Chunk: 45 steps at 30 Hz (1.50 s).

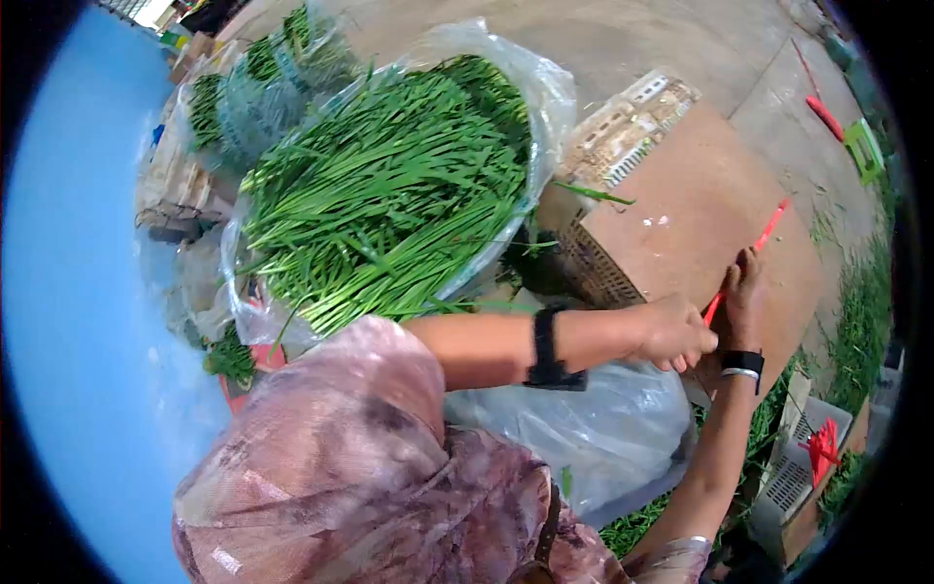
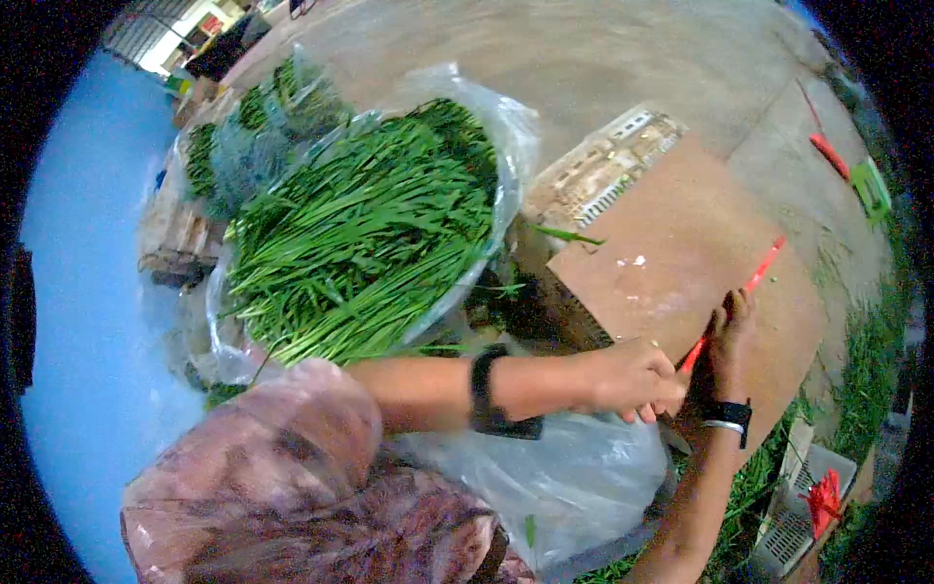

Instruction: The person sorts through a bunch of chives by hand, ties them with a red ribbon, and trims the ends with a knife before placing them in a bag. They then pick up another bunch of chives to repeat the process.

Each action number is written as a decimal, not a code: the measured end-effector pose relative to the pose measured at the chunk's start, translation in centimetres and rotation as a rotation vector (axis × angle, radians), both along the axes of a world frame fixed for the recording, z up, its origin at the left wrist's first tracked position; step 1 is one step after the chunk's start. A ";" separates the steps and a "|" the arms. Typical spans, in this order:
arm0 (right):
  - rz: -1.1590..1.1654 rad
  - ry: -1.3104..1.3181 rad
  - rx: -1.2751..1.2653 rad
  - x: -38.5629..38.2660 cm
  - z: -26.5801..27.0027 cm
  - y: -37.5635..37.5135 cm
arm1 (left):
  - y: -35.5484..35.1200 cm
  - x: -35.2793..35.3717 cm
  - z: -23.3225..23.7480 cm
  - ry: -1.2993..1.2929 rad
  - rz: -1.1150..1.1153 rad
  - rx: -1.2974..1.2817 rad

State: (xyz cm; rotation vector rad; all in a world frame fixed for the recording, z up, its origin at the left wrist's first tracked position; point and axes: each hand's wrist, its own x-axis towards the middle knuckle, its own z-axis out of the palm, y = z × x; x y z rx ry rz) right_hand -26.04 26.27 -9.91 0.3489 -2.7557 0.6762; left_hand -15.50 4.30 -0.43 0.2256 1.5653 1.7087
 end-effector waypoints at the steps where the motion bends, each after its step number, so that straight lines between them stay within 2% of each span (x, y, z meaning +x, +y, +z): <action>1: 0.012 0.000 -0.084 0.1 -0.7 0.5 | -2.3 1.5 2.2 0.121 0.016 0.025; 2: 0.064 -0.079 -0.147 -1.4 -2.9 2.7 | -4.7 2.8 4.1 0.239 0.035 0.051; 3: 0.050 0.061 -0.216 -0.3 -1.7 1.5 | -7.2 3.9 5.2 0.199 0.043 0.030; 5: -0.107 -0.164 -0.090 -0.4 1.7 1.7 | -11.8 5.7 6.9 0.128 0.124 -0.034; 6: -0.157 -0.176 -0.023 0.2 3.6 1.3 | -14.2 6.7 6.5 0.197 0.204 -0.072; 8: -0.251 -0.201 0.117 2.0 6.5 -0.2 | -18.3 9.0 8.8 0.301 0.368 -0.422; 11: -0.056 -0.010 0.153 0.5 4.7 2.9 | -24.6 13.7 10.2 0.331 0.782 -0.650; 12: -0.046 -0.081 0.085 2.8 8.6 -1.3 | -26.6 15.5 9.8 0.404 0.897 -0.718; 13: 0.071 -0.091 0.020 4.3 10.0 -4.1 | -28.4 17.6 8.8 0.593 0.923 -0.989; 15: 0.307 -0.113 -0.104 6.4 12.0 -8.6 | -28.7 21.1 8.3 0.817 0.834 -1.317; 17: 0.563 -0.353 -0.340 8.6 11.6 -14.5 | -29.3 23.9 6.3 0.923 0.757 -1.392; 18: 0.801 -0.246 -0.255 11.3 14.0 -18.6 | -29.4 25.2 5.8 0.941 0.717 -1.414; 19: 0.937 -0.306 0.010 13.7 17.1 -22.1 | -29.4 26.0 5.9 0.947 0.740 -1.407; 20: 1.161 -0.166 -0.133 14.8 14.7 -24.8 | -29.2 26.6 5.9 0.954 0.764 -1.400; 21: 1.199 -0.095 -0.049 17.0 15.4 -27.3 | -29.3 27.0 5.9 0.964 0.789 -1.392; 23: 1.295 -0.016 -0.035 20.1 13.6 -32.0 | -30.0 27.9 5.2 0.928 0.843 -1.369; 24: 1.281 0.028 0.091 21.2 12.1 -33.9 | -30.3 28.2 4.8 0.898 0.880 -1.350; 26: 1.216 0.085 0.135 22.6 8.9 -36.6 | -31.2 28.5 4.2 0.876 0.918 -1.316; 29: 1.187 0.109 0.147 23.3 7.0 -39.6 | -32.0 28.9 3.1 0.891 0.949 -1.264; 33: 1.119 0.103 0.114 24.3 6.1 -41.1 | -32.7 29.6 2.0 0.898 1.016 -1.185; 38: 0.986 0.243 0.117 26.4 5.4 -39.1 | -32.6 30.1 1.7 0.857 1.033 -1.166; 41: 0.988 0.238 0.135 26.0 4.9 -39.0 | -32.7 30.3 1.4 0.840 1.095 -1.087; 45: 1.119 0.154 0.176 25.3 5.5 -38.7 | -33.0 30.4 1.3 0.868 1.090 -1.088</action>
